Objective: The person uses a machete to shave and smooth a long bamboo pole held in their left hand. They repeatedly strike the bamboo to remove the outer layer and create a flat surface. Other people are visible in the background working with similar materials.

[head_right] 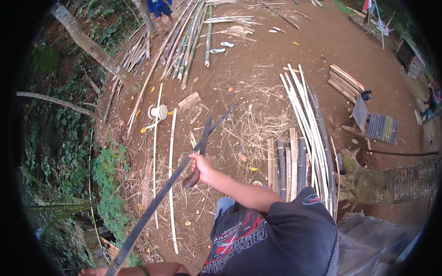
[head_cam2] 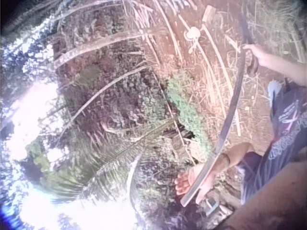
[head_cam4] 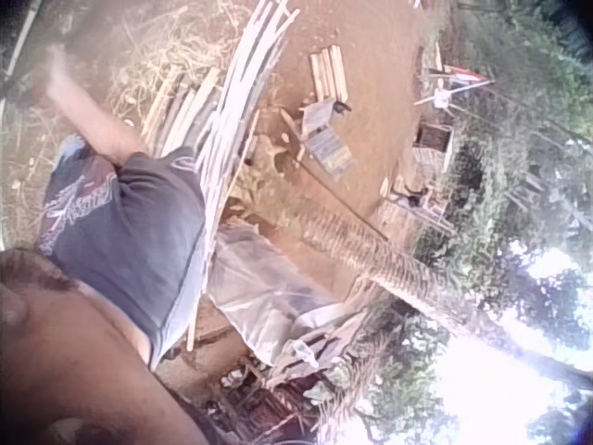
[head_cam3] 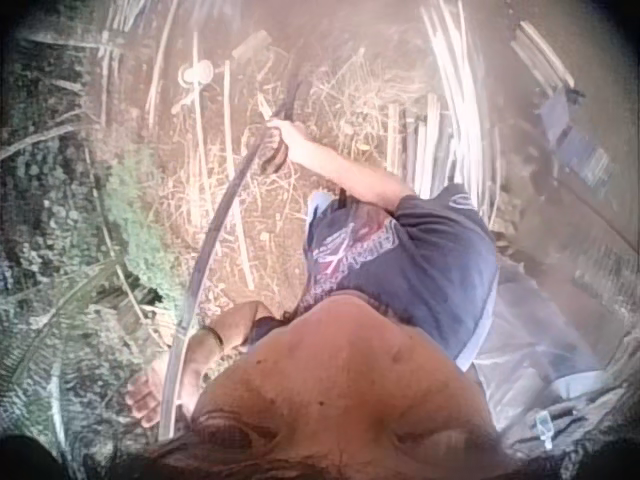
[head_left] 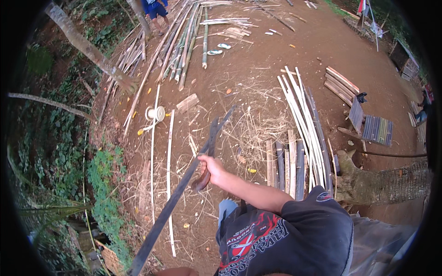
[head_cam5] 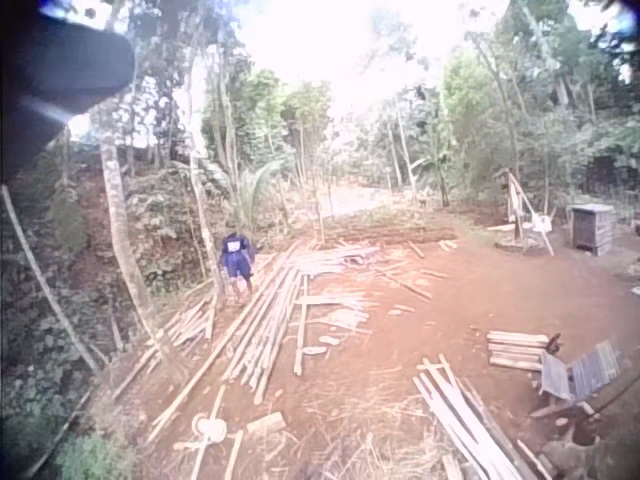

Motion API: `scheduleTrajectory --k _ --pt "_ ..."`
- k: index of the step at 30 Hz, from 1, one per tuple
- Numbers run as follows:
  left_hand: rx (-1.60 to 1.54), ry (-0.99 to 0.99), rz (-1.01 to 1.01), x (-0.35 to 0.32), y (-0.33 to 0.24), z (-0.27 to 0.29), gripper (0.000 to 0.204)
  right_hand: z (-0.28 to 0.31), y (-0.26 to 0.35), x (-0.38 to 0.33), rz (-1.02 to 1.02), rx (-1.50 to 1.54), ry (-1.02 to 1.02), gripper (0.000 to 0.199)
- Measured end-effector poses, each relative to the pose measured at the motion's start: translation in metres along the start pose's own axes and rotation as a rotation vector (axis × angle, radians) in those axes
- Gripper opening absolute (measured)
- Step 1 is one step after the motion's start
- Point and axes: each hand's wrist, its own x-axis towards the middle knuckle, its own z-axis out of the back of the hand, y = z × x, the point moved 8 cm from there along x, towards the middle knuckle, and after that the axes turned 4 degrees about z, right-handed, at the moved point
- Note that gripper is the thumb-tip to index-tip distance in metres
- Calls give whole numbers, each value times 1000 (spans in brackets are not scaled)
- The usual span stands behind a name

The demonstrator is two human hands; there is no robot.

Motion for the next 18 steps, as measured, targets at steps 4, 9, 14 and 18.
scheduleTrajectory --k 4,9,14,18 --pt "-16 -339 528 -158 89 -17 112 -25 2 9 33 -14 25 10" --pt "-409 161 703 -173 163 -26 81 -35 1 8 50 -215 112 17" --pt "-4 -89 450 -153 187 -15 73 -7 12 -12 386 -798 135 20" --pt "-728 265 684 -143 213 -49 57 8 8 -35 573 -1128 85 22"
